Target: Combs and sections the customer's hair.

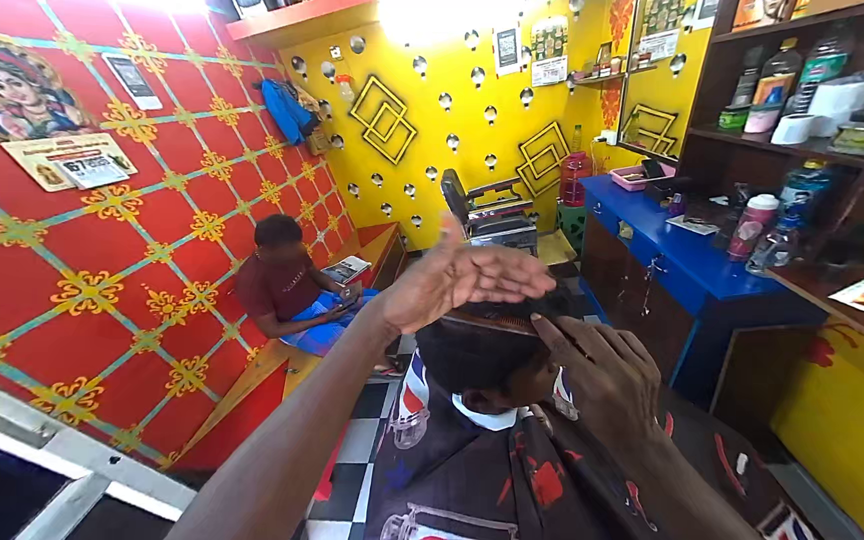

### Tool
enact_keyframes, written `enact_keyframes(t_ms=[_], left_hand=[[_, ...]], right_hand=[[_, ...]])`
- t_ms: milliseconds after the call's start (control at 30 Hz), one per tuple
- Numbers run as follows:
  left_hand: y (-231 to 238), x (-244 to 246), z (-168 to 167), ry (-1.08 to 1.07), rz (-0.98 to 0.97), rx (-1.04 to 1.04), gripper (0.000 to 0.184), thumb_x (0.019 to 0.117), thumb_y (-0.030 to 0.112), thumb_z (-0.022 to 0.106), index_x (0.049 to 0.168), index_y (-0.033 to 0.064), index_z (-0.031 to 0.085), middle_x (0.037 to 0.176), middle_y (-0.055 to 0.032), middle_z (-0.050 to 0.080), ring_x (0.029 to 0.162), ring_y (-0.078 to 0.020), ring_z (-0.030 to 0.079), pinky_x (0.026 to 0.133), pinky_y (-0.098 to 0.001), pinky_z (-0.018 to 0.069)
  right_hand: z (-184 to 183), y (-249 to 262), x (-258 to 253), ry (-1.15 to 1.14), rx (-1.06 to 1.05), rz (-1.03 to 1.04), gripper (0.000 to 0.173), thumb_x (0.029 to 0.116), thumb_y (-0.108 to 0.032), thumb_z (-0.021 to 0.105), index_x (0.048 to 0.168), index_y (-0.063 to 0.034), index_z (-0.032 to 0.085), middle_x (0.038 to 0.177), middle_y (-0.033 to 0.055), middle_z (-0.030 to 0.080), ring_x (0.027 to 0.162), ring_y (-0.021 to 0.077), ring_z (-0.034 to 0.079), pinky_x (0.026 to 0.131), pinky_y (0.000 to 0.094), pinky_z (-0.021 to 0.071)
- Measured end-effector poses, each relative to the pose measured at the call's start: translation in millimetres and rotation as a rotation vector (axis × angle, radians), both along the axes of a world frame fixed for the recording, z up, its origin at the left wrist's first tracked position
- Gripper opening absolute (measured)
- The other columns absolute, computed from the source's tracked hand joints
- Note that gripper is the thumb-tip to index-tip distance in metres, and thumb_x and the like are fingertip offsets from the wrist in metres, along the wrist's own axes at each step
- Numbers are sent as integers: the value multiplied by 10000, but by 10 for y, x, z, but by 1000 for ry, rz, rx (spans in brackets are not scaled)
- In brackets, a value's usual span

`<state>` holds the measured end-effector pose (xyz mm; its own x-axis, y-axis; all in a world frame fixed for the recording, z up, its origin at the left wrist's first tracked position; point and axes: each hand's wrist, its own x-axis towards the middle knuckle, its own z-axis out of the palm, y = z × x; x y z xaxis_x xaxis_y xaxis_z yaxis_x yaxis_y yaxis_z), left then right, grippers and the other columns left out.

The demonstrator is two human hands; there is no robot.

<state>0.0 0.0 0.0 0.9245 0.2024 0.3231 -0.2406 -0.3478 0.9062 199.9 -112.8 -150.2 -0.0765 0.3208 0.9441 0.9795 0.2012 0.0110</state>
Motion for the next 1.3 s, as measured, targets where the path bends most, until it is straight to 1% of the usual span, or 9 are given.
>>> enact_keyframes(t_ms=[67, 133, 267, 367, 467, 567, 667, 767, 1300], left_hand=[[-145, -85, 63, -97, -42, 62, 1040, 918, 827, 87, 1333, 29, 609, 1270, -159, 683, 1181, -278, 664, 1030, -430, 538], [-311, -82, 14, -23, -58, 203, 1043, 902, 837, 56, 1229, 66, 678, 1162, -98, 740, 1098, -213, 707, 979, -395, 571], [-460, 225, -188, 237, -161, 487, 935, 1012, 717, 108, 1245, 36, 704, 1198, -48, 727, 1174, -108, 651, 1061, -335, 505], [-341, 373, -214, 346, -76, 598, 871, 1034, 682, 140, 1245, 57, 709, 1214, -21, 716, 1176, -85, 636, 1063, -330, 489], [-207, 451, -136, 359, -47, 496, 899, 1043, 659, 98, 1264, 16, 685, 1261, -52, 703, 1229, -137, 626, 1116, -363, 470], [-7, 528, -100, 332, -119, 219, 981, 1022, 674, 17, 1370, -59, 568, 1365, -163, 636, 1300, -235, 591, 1154, -407, 432], [162, 542, -82, 335, -153, -93, 1016, 979, 726, -3, 1440, -34, 489, 1379, -173, 616, 1281, -255, 602, 1126, -409, 455], [218, 536, -70, 353, -142, -139, 1017, 968, 755, 32, 1462, -11, 483, 1398, -176, 606, 1282, -270, 604, 1115, -418, 463], [163, 453, -46, 273, -117, -87, 1023, 965, 775, 78, 1422, -21, 527, 1397, -166, 614, 1278, -257, 611, 1104, -406, 475]], right_hand=[[46, 74, 94, 5, 0, 46, 356, 956, -51, 540, 1201, -185, 760, 1045, 69, 730, 896, 246, 691, 730, 389, 535], [75, 119, 164, -7, 3, 90, 332, 942, -54, 554, 1173, -171, 761, 1036, 64, 726, 870, 241, 680, 703, 381, 525], [140, 167, 237, -14, -16, 144, 308, 972, -151, 546, 1170, -197, 777, 1039, 44, 739, 895, 221, 691, 717, 371, 539], [273, 183, 295, 7, -36, 114, 312, 977, -126, 537, 1160, -182, 783, 1039, 64, 750, 860, 244, 708, 676, 393, 546], [351, 140, 388, 294, -63, 70, 275, 1007, -105, 549, 1179, -108, 764, 1045, 103, 759, 773, 282, 731, 581, 469, 562], [155, 12, 428, 555, 61, 168, 314, 1074, -197, 498, 1250, -9, 679, 1033, 104, 738, 768, 169, 709, 645, 362, 612], [-173, -76, 231, 385, 164, 238, 272, 1076, -223, 480, 1108, -106, 723, 1005, 75, 740, 906, 162, 704, 783, 329, 579], [-249, -35, 63, 211, 116, 230, 275, 1051, -177, 476, 1115, -222, 739, 1040, 7, 752, 956, 153, 689, 822, 311, 535], [-135, 241, 106, -1, 71, 162, 306, 994, -66, 525, 1130, -213, 756, 1050, 21, 746, 990, 188, 692, 835, 339, 538]])
